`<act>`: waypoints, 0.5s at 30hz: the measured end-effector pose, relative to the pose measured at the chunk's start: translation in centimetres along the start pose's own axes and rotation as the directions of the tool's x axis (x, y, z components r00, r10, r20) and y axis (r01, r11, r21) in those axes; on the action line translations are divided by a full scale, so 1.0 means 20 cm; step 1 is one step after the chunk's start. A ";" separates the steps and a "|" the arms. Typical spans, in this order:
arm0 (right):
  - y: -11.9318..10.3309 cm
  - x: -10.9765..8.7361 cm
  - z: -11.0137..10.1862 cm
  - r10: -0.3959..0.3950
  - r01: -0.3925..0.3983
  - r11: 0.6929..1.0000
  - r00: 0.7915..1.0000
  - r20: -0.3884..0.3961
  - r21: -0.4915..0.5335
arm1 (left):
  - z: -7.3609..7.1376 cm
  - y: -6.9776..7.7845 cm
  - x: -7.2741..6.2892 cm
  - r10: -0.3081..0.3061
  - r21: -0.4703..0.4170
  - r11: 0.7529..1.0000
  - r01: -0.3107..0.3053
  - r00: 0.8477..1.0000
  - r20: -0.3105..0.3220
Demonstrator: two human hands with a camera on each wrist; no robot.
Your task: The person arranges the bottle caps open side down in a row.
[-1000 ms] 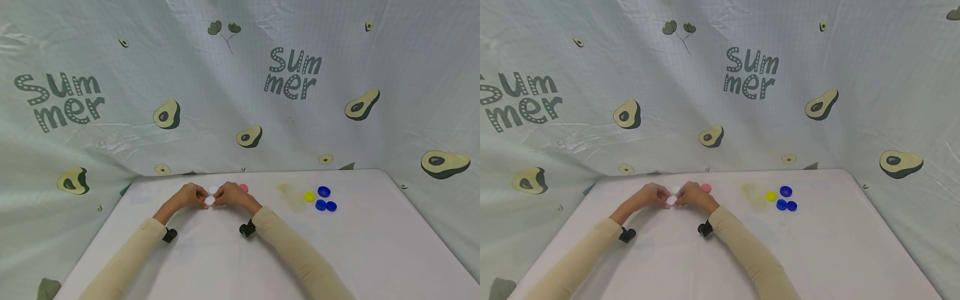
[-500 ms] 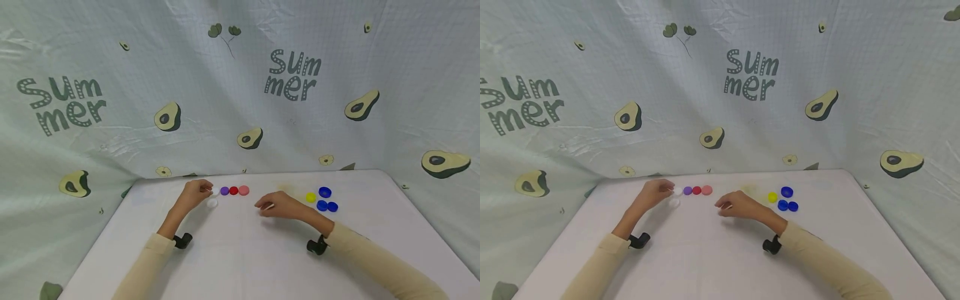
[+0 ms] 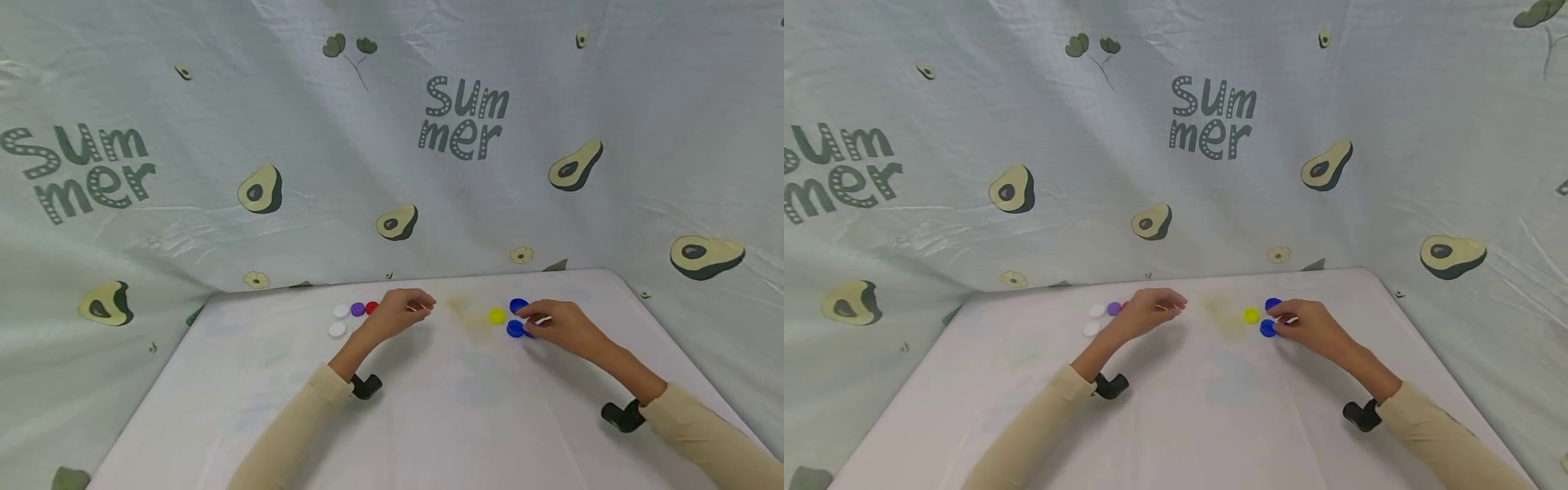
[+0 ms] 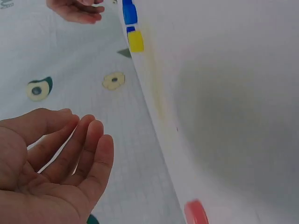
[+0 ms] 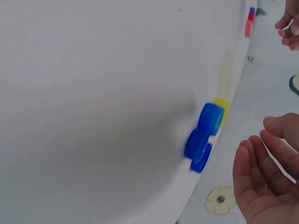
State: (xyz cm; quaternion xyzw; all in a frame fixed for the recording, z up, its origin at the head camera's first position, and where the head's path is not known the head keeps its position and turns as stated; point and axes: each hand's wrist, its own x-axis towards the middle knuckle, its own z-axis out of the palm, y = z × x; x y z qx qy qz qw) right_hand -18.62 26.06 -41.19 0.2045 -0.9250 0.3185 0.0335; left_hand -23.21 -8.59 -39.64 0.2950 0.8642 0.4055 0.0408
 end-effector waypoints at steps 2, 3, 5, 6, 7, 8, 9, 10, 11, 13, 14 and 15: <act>0.03 -0.02 -0.02 0.026 -0.027 1.000 1.000 -0.014 -0.016 | 0.07 0.04 0.07 0.011 -0.011 1.000 -0.011 0.999 0.042; 0.04 -0.03 -0.03 0.036 -0.036 0.999 0.999 -0.016 -0.025 | 0.11 0.06 0.10 0.014 -0.006 1.000 -0.014 0.998 0.060; 0.06 -0.05 -0.04 0.058 -0.059 0.997 0.998 -0.017 -0.047 | 0.19 0.10 0.17 0.011 0.011 1.000 -0.012 0.996 0.089; 0.08 -0.06 -0.04 0.074 -0.074 0.996 0.997 -0.015 -0.054 | 0.22 0.12 0.20 0.009 0.027 1.000 -0.012 0.995 0.100; 0.08 -0.06 -0.04 0.088 -0.088 0.994 0.996 -0.005 -0.063 | 0.26 0.14 0.23 0.007 0.041 0.999 -0.012 0.994 0.111; 0.10 -0.07 -0.04 0.101 -0.101 0.992 0.995 0.004 -0.070 | 0.29 0.16 0.26 0.008 0.061 0.998 -0.015 0.992 0.123; 0.11 -0.07 -0.04 0.112 -0.111 0.991 0.994 0.015 -0.076 | 0.33 0.18 0.29 0.012 0.082 0.996 -0.023 0.991 0.133; 0.12 -0.07 -0.04 0.126 -0.124 0.989 0.992 0.024 -0.079 | 0.37 0.20 0.32 0.012 0.095 0.995 -0.026 0.989 0.146; 0.13 -0.07 -0.04 0.134 -0.131 0.989 0.990 0.035 -0.076 | 0.40 0.22 0.34 0.013 0.108 0.994 -0.031 0.987 0.161; 0.15 -0.07 -0.03 0.143 -0.140 0.988 0.988 0.053 -0.062 | 0.46 0.25 0.39 0.012 0.123 0.992 -0.037 0.980 0.199; 0.17 -0.07 -0.03 0.142 -0.139 0.989 0.988 0.056 -0.051 | 0.48 0.26 0.41 0.012 0.135 0.990 -0.042 0.976 0.216; 0.18 -0.07 -0.03 0.140 -0.138 0.990 0.988 0.059 -0.041 | 0.51 0.27 0.43 0.008 0.147 0.988 -0.043 0.973 0.230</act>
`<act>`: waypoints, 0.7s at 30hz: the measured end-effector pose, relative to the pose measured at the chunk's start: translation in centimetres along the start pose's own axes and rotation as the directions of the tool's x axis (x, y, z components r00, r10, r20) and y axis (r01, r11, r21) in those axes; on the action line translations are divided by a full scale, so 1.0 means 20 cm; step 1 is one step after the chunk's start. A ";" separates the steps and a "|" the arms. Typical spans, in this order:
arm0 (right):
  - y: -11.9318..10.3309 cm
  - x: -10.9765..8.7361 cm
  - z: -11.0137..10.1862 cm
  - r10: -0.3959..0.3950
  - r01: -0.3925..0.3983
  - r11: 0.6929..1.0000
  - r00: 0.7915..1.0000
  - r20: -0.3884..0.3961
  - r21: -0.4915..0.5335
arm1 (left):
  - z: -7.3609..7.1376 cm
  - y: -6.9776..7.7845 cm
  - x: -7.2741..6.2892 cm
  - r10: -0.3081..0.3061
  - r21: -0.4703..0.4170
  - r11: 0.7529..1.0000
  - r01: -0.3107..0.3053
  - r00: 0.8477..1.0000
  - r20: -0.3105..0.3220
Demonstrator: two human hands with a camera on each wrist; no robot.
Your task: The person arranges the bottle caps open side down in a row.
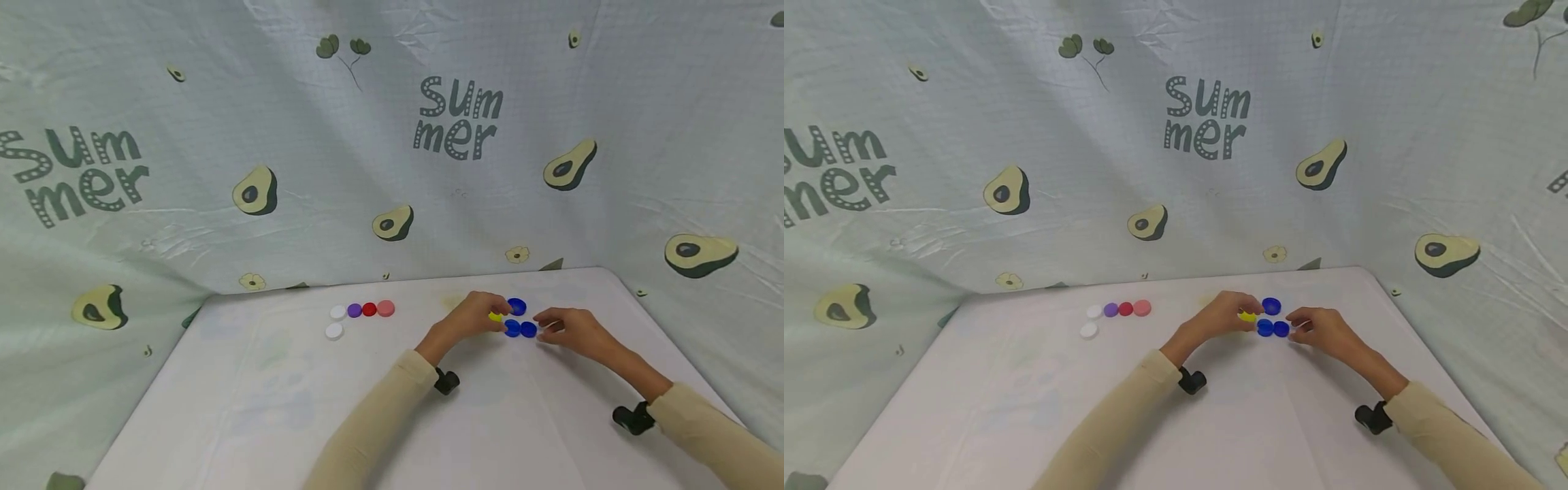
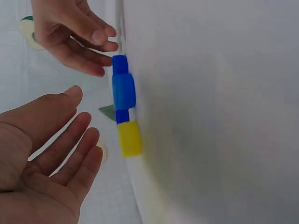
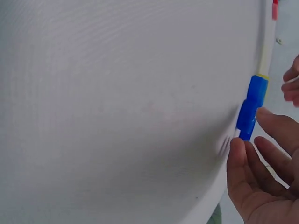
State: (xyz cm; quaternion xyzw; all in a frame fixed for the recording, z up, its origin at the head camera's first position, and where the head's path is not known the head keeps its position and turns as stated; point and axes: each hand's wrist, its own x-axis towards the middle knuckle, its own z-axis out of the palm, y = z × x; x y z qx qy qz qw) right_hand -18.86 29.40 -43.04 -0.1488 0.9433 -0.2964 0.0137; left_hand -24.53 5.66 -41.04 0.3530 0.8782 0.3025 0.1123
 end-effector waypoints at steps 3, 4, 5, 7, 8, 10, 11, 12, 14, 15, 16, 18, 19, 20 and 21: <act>0.03 0.01 0.01 -0.003 0.003 1.000 1.000 -0.005 0.025 | 0.04 0.04 0.06 -0.012 0.016 1.000 0.012 0.999 0.031; 0.04 0.01 0.02 -0.007 0.007 1.000 1.000 -0.007 0.024 | 0.05 0.04 0.08 -0.016 0.023 1.000 0.015 0.999 0.036; 0.05 0.02 0.02 0.000 0.001 1.000 1.000 -0.010 0.027 | 0.06 0.05 0.10 -0.016 0.032 0.999 0.015 0.999 0.041; 0.06 0.03 0.02 0.014 -0.014 1.000 1.000 -0.018 0.028 | 0.08 0.05 0.14 -0.015 0.051 0.999 0.013 0.999 0.048; 0.06 0.03 0.02 0.022 -0.022 0.999 1.000 -0.018 0.034 | 0.09 0.06 0.16 -0.012 0.063 0.998 0.008 0.999 0.051; 0.06 0.04 0.03 0.033 -0.032 0.999 0.999 -0.014 0.043 | 0.11 0.06 0.19 -0.003 0.089 0.996 -0.002 0.998 0.057; 0.06 0.04 0.03 0.038 -0.037 0.998 0.999 -0.012 0.050 | 0.12 0.07 0.20 0.001 0.103 0.995 -0.007 0.998 0.059; 0.06 0.04 0.03 0.042 -0.042 0.998 0.999 -0.010 0.053 | 0.12 0.07 0.21 0.000 0.111 0.994 -0.007 0.998 0.061; 0.05 0.04 0.04 0.051 -0.050 0.997 0.999 -0.014 0.051 | 0.13 0.09 0.22 -0.016 0.127 0.992 0.009 0.998 0.058; 0.05 0.05 0.04 0.050 -0.049 0.998 0.999 -0.017 0.044 | 0.14 0.10 0.22 -0.029 0.133 0.991 0.022 0.998 0.054; 0.05 0.05 0.05 0.051 -0.050 0.998 0.998 -0.020 0.040 | 0.14 0.10 0.23 -0.046 0.144 0.989 0.038 0.998 0.050; 0.05 0.05 0.05 0.051 -0.050 0.998 0.998 -0.026 0.037 | 0.15 0.12 0.23 -0.082 0.157 0.985 0.075 0.996 0.036; 0.05 0.06 0.06 0.049 -0.048 0.998 0.998 -0.030 0.037 | 0.16 0.12 0.23 -0.095 0.165 0.982 0.089 0.995 0.028; 0.05 0.06 0.06 0.047 -0.046 0.998 0.998 -0.030 0.041 | 0.16 0.12 0.23 -0.105 0.172 0.980 0.100 0.994 0.022; 0.05 0.06 0.06 0.041 -0.039 0.998 0.999 -0.030 0.045 | 0.16 0.12 0.24 -0.112 0.173 0.979 0.107 0.994 0.019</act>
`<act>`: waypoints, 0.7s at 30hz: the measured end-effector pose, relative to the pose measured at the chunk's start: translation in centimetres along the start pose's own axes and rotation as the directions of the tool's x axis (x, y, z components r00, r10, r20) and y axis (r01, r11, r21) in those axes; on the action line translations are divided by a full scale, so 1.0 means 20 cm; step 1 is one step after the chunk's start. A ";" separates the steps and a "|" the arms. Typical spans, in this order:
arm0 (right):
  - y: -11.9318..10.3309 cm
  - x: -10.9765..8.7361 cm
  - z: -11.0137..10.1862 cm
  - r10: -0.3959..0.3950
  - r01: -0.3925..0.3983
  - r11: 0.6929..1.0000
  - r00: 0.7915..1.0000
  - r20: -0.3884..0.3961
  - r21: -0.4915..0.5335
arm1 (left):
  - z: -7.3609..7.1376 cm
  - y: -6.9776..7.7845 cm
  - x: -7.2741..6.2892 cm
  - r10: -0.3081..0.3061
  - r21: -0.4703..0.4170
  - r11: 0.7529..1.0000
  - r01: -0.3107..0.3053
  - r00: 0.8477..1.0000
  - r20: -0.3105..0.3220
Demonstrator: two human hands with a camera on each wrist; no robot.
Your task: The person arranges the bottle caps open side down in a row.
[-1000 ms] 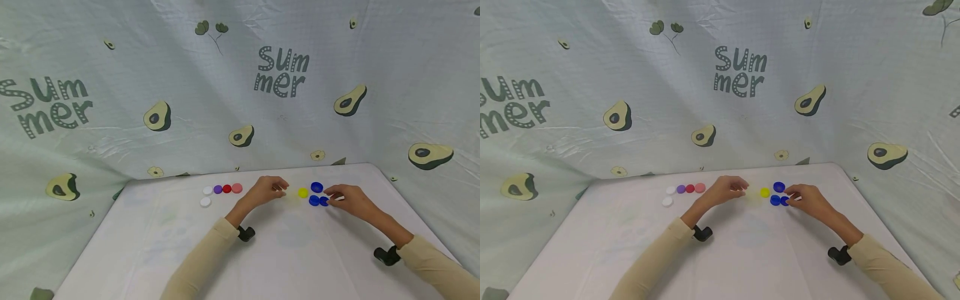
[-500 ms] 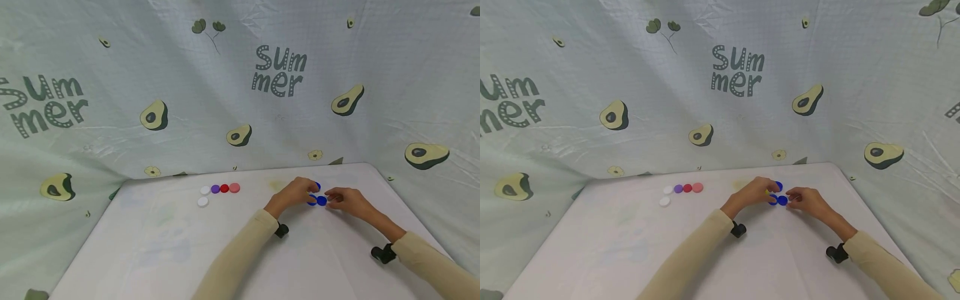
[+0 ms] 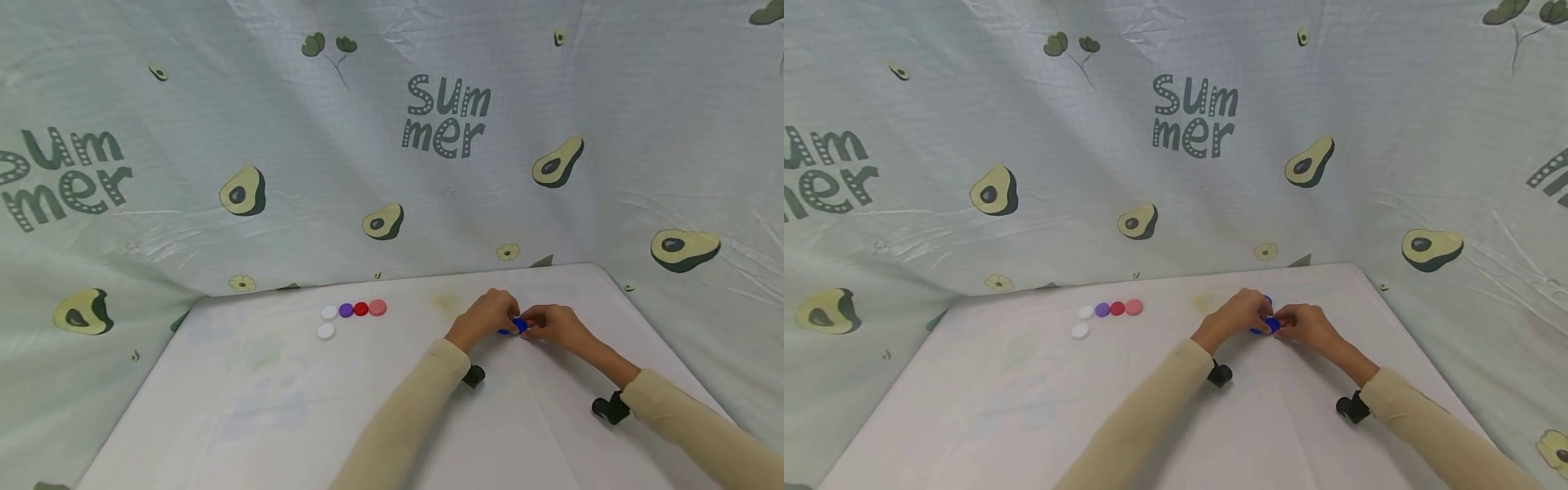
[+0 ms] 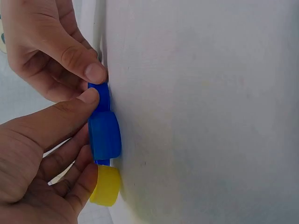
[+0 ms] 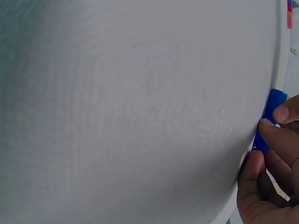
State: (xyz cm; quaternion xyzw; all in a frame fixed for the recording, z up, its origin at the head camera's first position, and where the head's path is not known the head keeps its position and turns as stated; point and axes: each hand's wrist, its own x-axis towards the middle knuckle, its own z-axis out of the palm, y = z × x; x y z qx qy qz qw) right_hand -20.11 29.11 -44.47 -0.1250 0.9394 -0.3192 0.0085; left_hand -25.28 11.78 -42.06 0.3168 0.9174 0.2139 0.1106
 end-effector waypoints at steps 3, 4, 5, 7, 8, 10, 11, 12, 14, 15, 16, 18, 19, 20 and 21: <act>0.00 0.00 0.00 -0.009 0.009 1.000 1.000 -0.006 0.005 | 0.00 0.00 0.00 -0.004 0.006 1.000 0.004 1.000 -0.001; -0.01 0.00 0.00 -0.012 0.012 1.000 1.000 -0.008 0.004 | 0.00 0.00 0.01 -0.005 0.008 1.000 0.005 1.000 0.001; -0.01 0.00 0.00 -0.016 0.016 1.000 1.000 -0.008 0.004 | 0.00 -0.01 0.01 -0.009 0.007 1.000 0.009 1.000 0.003; -0.01 -0.01 0.00 -0.015 0.014 1.000 1.000 -0.017 -0.003 | 0.00 -0.01 0.01 -0.012 -0.001 1.000 0.012 1.000 0.008; 0.00 -0.01 0.00 -0.013 0.013 1.000 1.000 -0.023 -0.009 | 0.01 -0.01 0.01 -0.011 -0.012 1.000 0.011 1.000 0.009; 0.00 -0.01 -0.01 -0.010 0.010 1.000 0.999 -0.031 -0.009 | 0.01 -0.02 0.02 -0.009 -0.034 0.999 0.010 1.000 0.013; 0.00 -0.01 -0.01 -0.008 0.008 1.000 0.999 -0.035 -0.007 | 0.00 -0.02 0.02 -0.005 -0.051 0.999 0.006 1.000 0.015; 0.00 -0.02 -0.02 -0.004 0.003 1.000 0.999 -0.040 -0.003 | 0.00 -0.03 0.02 0.004 -0.069 0.998 -0.003 1.000 0.012; 0.00 -0.02 -0.03 -0.008 0.008 1.000 0.999 -0.047 0.004 | -0.01 -0.03 0.01 0.023 -0.100 0.995 -0.023 1.000 0.001; 0.00 -0.02 -0.04 -0.013 0.014 1.000 0.999 -0.050 0.013 | -0.01 -0.04 0.01 0.031 -0.109 0.994 -0.031 1.000 -0.006; -0.01 -0.01 -0.05 -0.023 0.024 1.000 0.998 -0.057 0.017 | -0.02 -0.04 0.00 0.040 -0.120 0.992 -0.041 0.999 -0.015; -0.02 -0.01 -0.07 -0.045 0.046 0.999 0.996 -0.071 0.022 | -0.04 -0.05 -0.01 0.051 -0.137 0.989 -0.056 0.998 -0.039; -0.03 0.00 -0.08 -0.055 0.057 0.998 0.995 -0.078 0.022 | -0.04 -0.05 -0.01 0.051 -0.150 0.987 -0.058 0.997 -0.049; -0.04 0.00 -0.08 -0.067 0.070 0.997 0.994 -0.085 0.023 | -0.05 -0.06 -0.02 0.050 -0.164 0.985 -0.059 0.997 -0.059; -0.05 0.00 -0.09 -0.073 0.075 0.997 0.993 -0.090 0.022 | -0.06 -0.06 -0.02 0.054 -0.182 0.981 -0.066 0.996 -0.071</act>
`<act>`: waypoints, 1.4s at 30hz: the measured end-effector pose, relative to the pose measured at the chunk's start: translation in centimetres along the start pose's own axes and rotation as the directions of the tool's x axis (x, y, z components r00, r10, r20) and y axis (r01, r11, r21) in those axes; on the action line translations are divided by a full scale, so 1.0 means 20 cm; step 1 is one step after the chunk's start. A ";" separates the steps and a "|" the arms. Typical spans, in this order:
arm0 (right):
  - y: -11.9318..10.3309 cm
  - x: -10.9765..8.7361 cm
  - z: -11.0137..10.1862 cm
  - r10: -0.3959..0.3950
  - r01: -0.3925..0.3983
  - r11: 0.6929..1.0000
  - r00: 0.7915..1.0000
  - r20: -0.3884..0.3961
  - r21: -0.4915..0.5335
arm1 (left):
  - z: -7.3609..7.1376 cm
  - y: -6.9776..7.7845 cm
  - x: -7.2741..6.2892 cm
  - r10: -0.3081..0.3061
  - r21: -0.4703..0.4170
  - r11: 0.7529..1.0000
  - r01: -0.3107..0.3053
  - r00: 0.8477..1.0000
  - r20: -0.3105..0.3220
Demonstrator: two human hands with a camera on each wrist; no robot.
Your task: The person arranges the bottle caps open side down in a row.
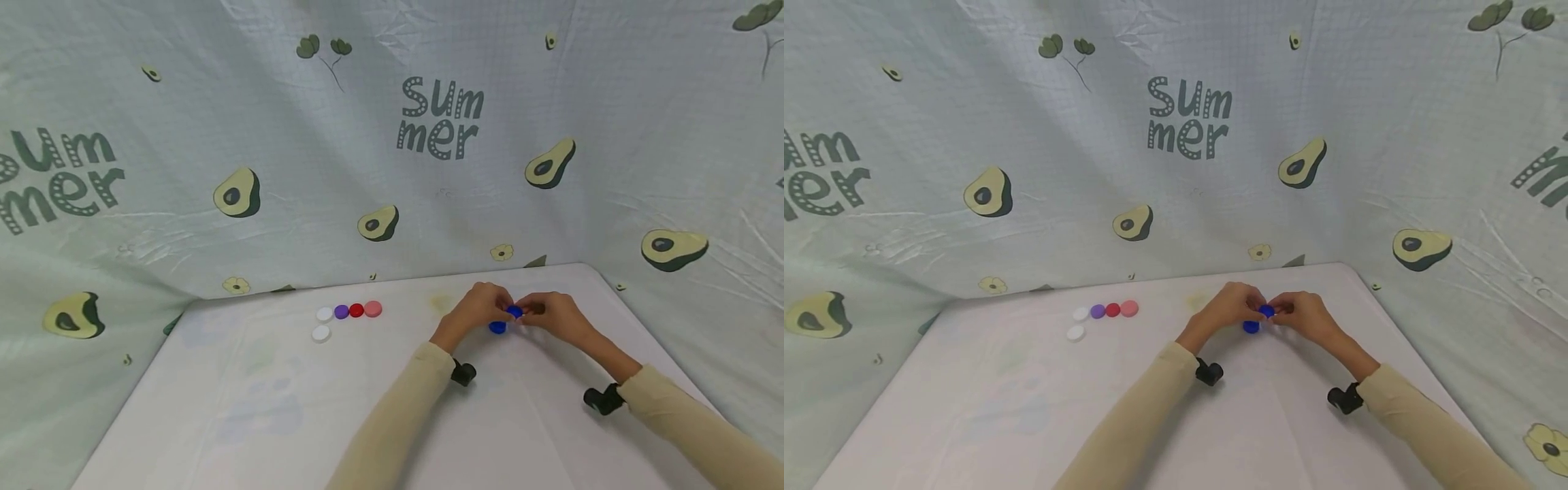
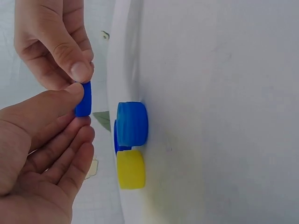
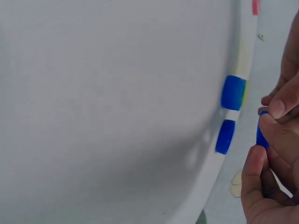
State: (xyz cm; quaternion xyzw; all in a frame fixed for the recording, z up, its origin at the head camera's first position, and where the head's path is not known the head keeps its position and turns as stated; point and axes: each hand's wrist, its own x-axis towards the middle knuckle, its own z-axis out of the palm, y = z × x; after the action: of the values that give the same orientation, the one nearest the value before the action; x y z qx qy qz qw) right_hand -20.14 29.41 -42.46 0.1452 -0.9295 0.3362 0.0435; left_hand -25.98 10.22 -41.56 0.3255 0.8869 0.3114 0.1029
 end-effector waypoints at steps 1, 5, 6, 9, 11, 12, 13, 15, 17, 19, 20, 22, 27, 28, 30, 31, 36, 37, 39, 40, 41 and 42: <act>-0.01 0.01 0.00 -0.006 0.006 1.000 1.000 -0.002 -0.001 | -0.01 -0.01 -0.01 0.004 -0.023 1.000 -0.004 1.000 -0.011; -0.07 0.04 0.01 -0.008 0.008 1.000 1.000 -0.001 0.006 | -0.06 -0.04 -0.08 0.032 -0.093 0.995 -0.036 0.998 -0.049; -0.08 0.05 0.02 -0.008 0.008 1.000 1.000 0.001 0.012 | -0.08 -0.05 -0.11 0.036 -0.104 0.994 -0.042 0.998 -0.058; -0.13 0.07 0.05 -0.011 0.010 0.999 1.000 0.004 0.033 | -0.12 -0.07 -0.16 0.044 -0.108 0.993 -0.053 0.996 -0.079; -0.16 0.08 0.08 -0.018 0.018 0.999 1.000 0.008 0.047 | -0.14 -0.09 -0.20 0.042 -0.108 0.993 -0.052 0.995 -0.090; -0.18 0.09 0.09 -0.018 0.018 0.998 1.000 0.010 0.055 | -0.15 -0.10 -0.21 0.042 -0.105 0.993 -0.052 0.995 -0.093; -0.19 0.10 0.10 -0.018 0.017 0.998 1.000 0.012 0.062 | -0.16 -0.11 -0.23 0.045 -0.098 0.994 -0.054 0.994 -0.096; -0.21 0.10 0.12 -0.019 0.017 0.997 1.000 0.021 0.077 | -0.17 -0.13 -0.25 0.049 -0.089 0.994 -0.058 0.994 -0.100; -0.24 0.11 0.13 -0.012 0.009 0.996 0.999 0.033 0.093 | -0.19 -0.15 -0.28 0.053 -0.086 0.994 -0.062 0.993 -0.105; -0.26 0.12 0.15 -0.014 0.010 0.994 0.999 0.041 0.106 | -0.21 -0.17 -0.31 0.054 -0.095 0.993 -0.065 0.992 -0.110; -0.27 0.12 0.16 -0.014 0.009 0.994 0.999 0.045 0.113 | -0.21 -0.18 -0.33 0.052 -0.103 0.993 -0.064 0.992 -0.113; -0.29 0.13 0.18 -0.014 0.008 0.992 0.999 0.050 0.127 | -0.23 -0.21 -0.35 0.048 -0.121 0.991 -0.063 0.991 -0.121; -0.33 0.15 0.22 -0.021 0.012 0.988 0.998 0.053 0.155 | -0.25 -0.27 -0.39 0.051 -0.151 0.986 -0.073 0.988 -0.146; -0.34 0.15 0.23 -0.027 0.018 0.988 0.998 0.054 0.154 | -0.25 -0.27 -0.40 0.053 -0.153 0.985 -0.076 0.988 -0.147; -0.35 0.16 0.24 -0.025 0.015 0.988 0.998 0.065 0.151 | -0.26 -0.29 -0.42 0.056 -0.157 0.984 -0.079 0.988 -0.145; -0.36 0.16 0.24 -0.030 0.019 0.989 0.997 0.075 0.145 | -0.27 -0.30 -0.43 0.055 -0.162 0.984 -0.077 0.989 -0.139; -0.40 0.18 0.24 -0.069 0.055 0.993 0.989 0.131 0.105 | -0.28 -0.34 -0.47 0.034 -0.215 0.975 -0.055 0.994 -0.101; -0.41 0.19 0.24 -0.074 0.060 0.993 0.988 0.139 0.100 | -0.28 -0.35 -0.48 0.027 -0.227 0.973 -0.048 0.995 -0.093; -0.42 0.19 0.25 -0.078 0.063 0.993 0.985 0.151 0.100 | -0.29 -0.36 -0.49 0.018 -0.238 0.971 -0.038 0.996 -0.083; -0.43 0.20 0.26 -0.080 0.065 0.992 0.984 0.156 0.104 | -0.29 -0.37 -0.50 0.014 -0.245 0.969 -0.033 0.997 -0.079; -0.43 0.20 0.26 -0.084 0.067 0.991 0.984 0.160 0.113 | -0.30 -0.37 -0.50 0.012 -0.251 0.967 -0.031 0.997 -0.077; -0.44 0.20 0.27 -0.078 0.059 0.991 0.984 0.162 0.120 | -0.30 -0.38 -0.51 0.011 -0.258 0.966 -0.031 0.997 -0.076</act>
State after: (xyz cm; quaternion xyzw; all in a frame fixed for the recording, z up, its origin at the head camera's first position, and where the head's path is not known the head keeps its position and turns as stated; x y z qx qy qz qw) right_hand -21.29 18.65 -40.54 0.2070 -0.9034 0.3741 -0.0313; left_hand -24.33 -3.71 -41.70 0.3070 0.8382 0.4375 0.1086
